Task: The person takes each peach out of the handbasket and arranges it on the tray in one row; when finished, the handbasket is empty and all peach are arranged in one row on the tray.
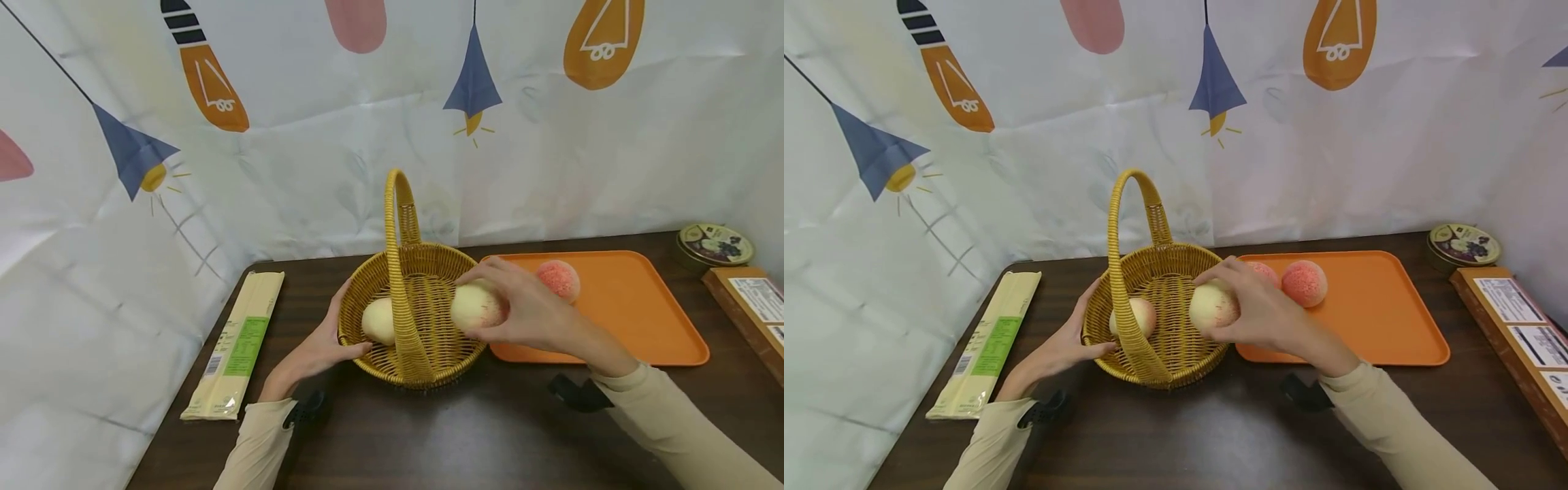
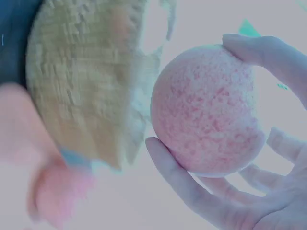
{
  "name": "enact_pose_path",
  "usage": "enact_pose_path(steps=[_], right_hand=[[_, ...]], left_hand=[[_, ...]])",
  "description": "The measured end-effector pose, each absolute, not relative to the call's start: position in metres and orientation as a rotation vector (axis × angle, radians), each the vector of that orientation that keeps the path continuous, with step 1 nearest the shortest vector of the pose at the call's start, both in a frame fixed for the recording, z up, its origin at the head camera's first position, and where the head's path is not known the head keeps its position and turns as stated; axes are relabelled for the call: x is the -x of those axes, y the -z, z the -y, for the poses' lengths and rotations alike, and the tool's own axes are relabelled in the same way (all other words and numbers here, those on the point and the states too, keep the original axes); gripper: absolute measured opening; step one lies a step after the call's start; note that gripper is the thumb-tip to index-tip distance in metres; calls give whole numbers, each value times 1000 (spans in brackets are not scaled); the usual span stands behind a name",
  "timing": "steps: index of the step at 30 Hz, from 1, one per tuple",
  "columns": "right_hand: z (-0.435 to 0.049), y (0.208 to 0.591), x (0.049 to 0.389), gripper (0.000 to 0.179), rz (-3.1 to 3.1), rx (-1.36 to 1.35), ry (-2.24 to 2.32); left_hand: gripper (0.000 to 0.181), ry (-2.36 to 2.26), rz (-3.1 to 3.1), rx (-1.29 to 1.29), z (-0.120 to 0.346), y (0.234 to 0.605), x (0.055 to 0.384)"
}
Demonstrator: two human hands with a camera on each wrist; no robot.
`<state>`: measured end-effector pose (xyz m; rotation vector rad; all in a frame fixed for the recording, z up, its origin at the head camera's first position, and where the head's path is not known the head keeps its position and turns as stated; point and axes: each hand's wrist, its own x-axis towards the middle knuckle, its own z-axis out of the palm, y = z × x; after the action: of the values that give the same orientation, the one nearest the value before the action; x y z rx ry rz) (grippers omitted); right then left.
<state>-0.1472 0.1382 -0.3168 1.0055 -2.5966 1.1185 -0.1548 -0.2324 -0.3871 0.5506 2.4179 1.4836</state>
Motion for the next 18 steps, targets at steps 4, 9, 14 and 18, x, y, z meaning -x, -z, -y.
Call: enact_pose_path(steps=[4, 9, 14, 18], right_hand=[[-184, 297, 142, 59, 2565, -839, -1060], [-240, 286, 149, 71, 2566, -683, -948], [-277, 294, 160, 71, 2669, -485, -919], [-296, 309, 173, 69, 2824, -405, -923]], left_hand=[[122, -1499, -2404, -559, 233, 389, 155], [121, -1512, -2393, -545, 234, 390, 155], [120, -1495, -2409, -550, 235, 391, 155], [121, -1497, -2415, -554, 233, 390, 155]])
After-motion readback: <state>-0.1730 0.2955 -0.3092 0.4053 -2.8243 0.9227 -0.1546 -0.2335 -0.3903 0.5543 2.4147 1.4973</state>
